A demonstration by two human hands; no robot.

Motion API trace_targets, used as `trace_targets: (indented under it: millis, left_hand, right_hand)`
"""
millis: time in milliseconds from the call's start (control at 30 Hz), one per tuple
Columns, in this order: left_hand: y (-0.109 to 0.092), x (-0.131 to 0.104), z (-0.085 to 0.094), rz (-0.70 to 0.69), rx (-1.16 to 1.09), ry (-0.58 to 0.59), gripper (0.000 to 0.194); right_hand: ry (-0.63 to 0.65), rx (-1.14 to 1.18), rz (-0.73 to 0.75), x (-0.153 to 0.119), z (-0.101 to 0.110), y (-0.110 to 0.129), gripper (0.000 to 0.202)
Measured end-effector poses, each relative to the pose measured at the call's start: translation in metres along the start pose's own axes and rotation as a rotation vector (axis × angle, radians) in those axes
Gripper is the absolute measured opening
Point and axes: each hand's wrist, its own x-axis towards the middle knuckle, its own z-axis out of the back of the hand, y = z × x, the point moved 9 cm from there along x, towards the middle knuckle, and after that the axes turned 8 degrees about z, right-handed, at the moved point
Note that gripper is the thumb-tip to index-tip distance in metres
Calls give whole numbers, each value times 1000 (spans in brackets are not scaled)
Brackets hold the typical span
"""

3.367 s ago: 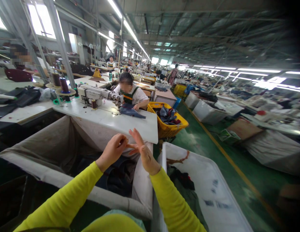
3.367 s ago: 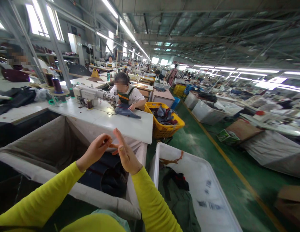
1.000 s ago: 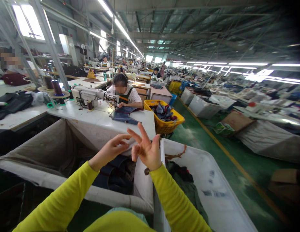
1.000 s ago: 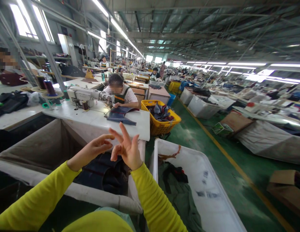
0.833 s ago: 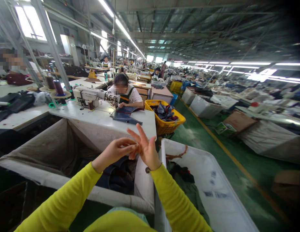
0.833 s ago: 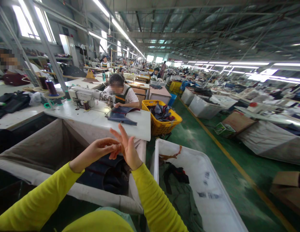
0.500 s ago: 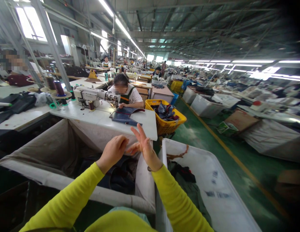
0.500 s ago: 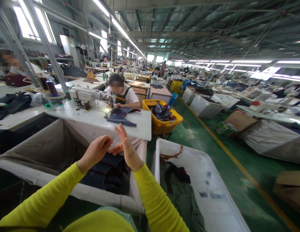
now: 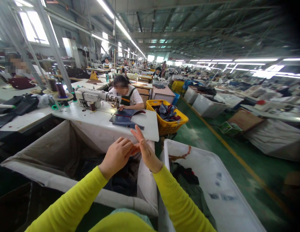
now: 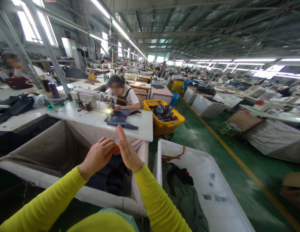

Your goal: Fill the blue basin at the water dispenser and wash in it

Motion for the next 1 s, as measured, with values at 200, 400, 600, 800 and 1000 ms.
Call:
trace_targets:
  millis: [200,400,600,800,1000]
  left_hand:
    - [23,0,5,84,-98,-139,16]
    - [47,1,14,233,-241,-177,26]
    - [16,-2,13,-14,-55,-75,16]
    - [7,-3,6,-69,82,-13,21]
    - [6,-2,5,-146,40,11,21]
  right_hand:
    - [-28,220,-76,4,1,-22,66]
    - [-46,244,-55,4,5,-20,69]
    - [-41,157,-37,2,0,-9,59]
    - [6,27,-8,-1,-10,1,53]
    - [0,33,2,-3,-12,0,57]
